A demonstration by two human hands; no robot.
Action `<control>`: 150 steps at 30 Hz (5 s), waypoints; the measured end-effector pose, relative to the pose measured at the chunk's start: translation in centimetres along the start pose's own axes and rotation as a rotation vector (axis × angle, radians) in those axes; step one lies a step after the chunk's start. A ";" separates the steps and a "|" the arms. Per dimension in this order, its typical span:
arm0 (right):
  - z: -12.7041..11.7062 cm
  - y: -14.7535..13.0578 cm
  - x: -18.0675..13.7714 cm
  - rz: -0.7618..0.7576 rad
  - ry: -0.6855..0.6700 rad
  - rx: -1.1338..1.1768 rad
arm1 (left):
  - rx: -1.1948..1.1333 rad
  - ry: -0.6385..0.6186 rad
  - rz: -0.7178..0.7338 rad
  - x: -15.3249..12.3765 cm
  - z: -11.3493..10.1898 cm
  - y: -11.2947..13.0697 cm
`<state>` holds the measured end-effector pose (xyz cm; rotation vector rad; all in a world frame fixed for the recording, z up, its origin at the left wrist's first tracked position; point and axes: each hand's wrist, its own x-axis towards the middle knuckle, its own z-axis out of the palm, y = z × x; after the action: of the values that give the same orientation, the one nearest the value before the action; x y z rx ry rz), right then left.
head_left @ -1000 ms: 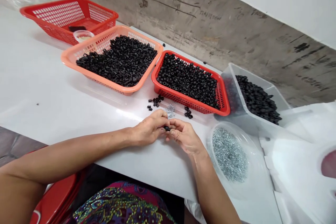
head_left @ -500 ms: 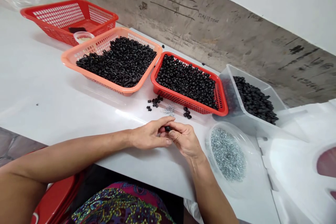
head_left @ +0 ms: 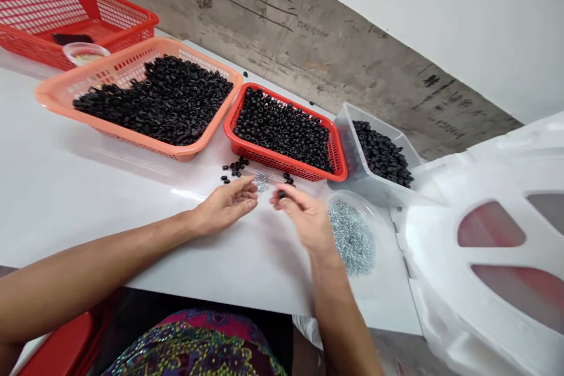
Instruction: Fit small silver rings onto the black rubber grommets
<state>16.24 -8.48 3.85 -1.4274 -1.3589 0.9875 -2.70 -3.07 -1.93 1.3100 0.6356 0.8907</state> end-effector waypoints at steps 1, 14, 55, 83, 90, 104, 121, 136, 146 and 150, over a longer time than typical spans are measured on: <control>-1.7 -0.8 0.0 -0.058 0.123 -0.103 | -0.009 0.051 0.005 0.2 -0.1 0.0; -17.5 -4.9 7.4 -0.093 0.662 -0.874 | -0.013 0.283 -0.025 1.5 -1.3 0.5; 2.3 2.8 2.2 0.100 -0.246 -0.008 | 0.377 -0.074 0.207 0.5 -1.1 1.0; 1.2 5.3 4.1 -0.496 0.012 -0.597 | 0.066 0.213 -0.240 1.8 -1.8 2.1; 1.3 5.8 3.9 -0.429 -0.070 -0.529 | 0.067 0.197 -0.246 1.8 -1.8 1.9; -2.2 3.8 2.6 -0.047 -0.184 -0.806 | 0.040 0.178 -0.271 1.7 -1.8 2.1; -0.3 5.3 3.3 -0.331 -0.192 -0.742 | -0.169 0.143 -0.309 1.6 -1.7 1.4; 0.7 6.6 4.5 -0.253 0.040 -0.642 | -0.135 -0.091 -0.354 1.3 -1.6 1.7; 0.1 5.0 3.4 -0.002 0.068 -0.368 | -0.218 -0.060 -0.380 1.4 -1.6 1.7; 0.7 3.5 2.5 0.020 0.004 -0.166 | -0.262 -0.062 -0.379 1.4 -1.5 1.6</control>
<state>16.71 -5.84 0.37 -1.5679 -1.4543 0.9012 -3.52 -1.08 -0.48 0.9384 0.6665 0.5969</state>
